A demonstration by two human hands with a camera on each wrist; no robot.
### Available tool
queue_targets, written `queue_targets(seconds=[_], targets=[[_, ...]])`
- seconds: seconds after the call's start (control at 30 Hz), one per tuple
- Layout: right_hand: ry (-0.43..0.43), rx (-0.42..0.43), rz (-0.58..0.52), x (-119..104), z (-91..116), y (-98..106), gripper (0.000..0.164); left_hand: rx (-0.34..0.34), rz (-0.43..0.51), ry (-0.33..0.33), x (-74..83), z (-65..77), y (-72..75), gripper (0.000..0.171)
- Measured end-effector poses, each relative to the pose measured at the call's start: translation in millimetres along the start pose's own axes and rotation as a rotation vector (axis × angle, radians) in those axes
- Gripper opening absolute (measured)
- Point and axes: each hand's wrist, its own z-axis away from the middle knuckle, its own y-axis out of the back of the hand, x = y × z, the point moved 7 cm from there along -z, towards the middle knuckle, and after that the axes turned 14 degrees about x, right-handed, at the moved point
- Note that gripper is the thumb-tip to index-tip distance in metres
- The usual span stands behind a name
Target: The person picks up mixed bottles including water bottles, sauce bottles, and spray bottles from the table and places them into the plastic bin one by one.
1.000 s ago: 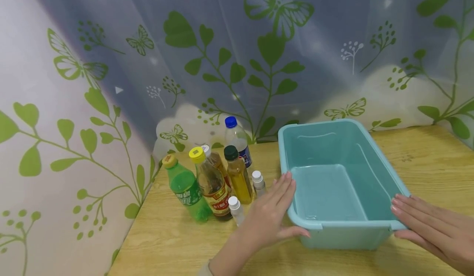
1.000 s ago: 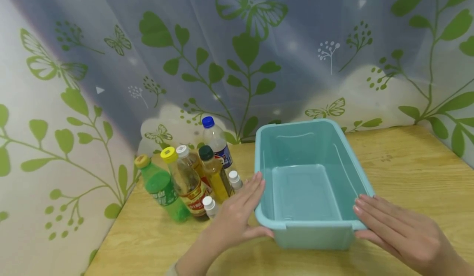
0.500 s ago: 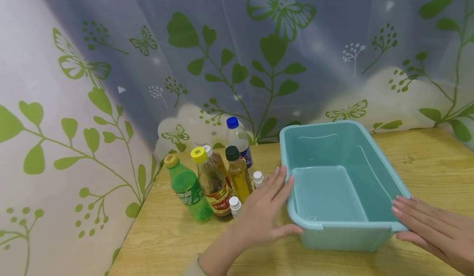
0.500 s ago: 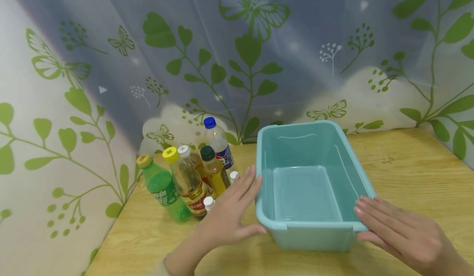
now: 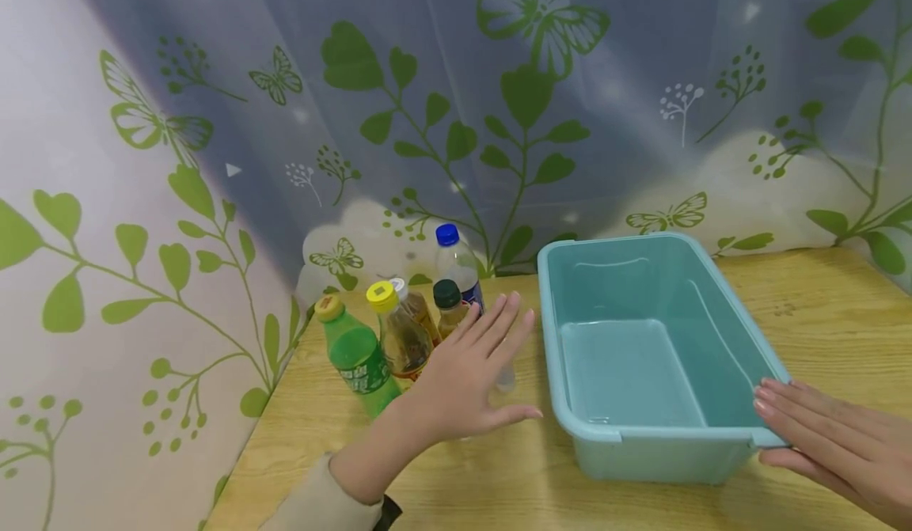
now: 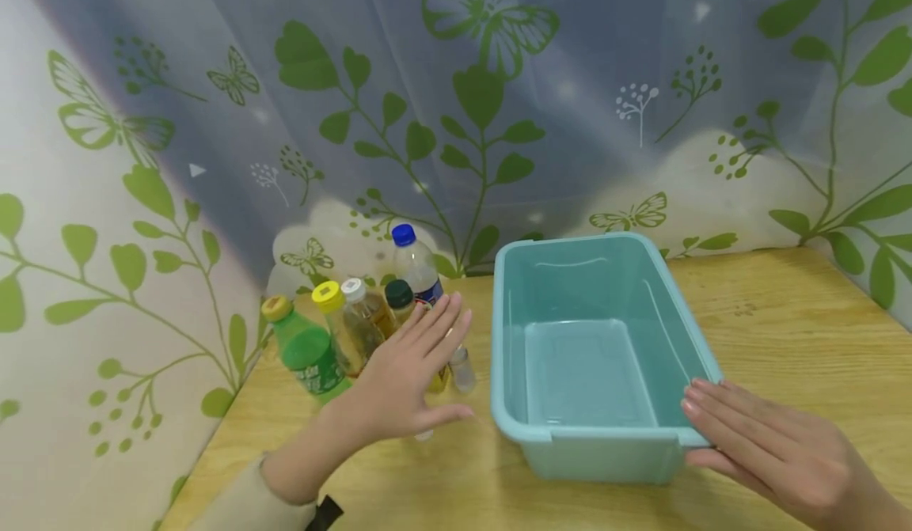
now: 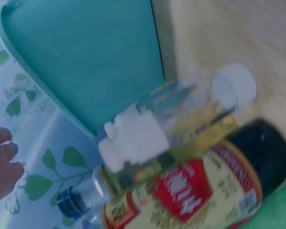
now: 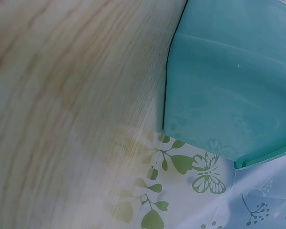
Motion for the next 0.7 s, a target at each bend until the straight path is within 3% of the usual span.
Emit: queue_targets(seconds=[0.13,0.3,0.47,0.7], targets=[[0.009,0.018,0.009,-1,-1,0,0.049,-0.031,0.051,0.024,-2.7,0.7,1.6,0.095],[0.013,0.078,-0.006,-2,-2,3,0.047,-0.153,0.105,0.050,13.7,3.2,-15.5,0.099],[0.005,0.026,-0.001,-2,-5,1,0.047,-0.205,0.095,0.034,29.5,2.0,-26.9,0.102],[0.012,-0.023,0.023,-2,-5,1,0.048,-0.226,0.055,-0.029,35.8,-0.1,-33.8,0.098]])
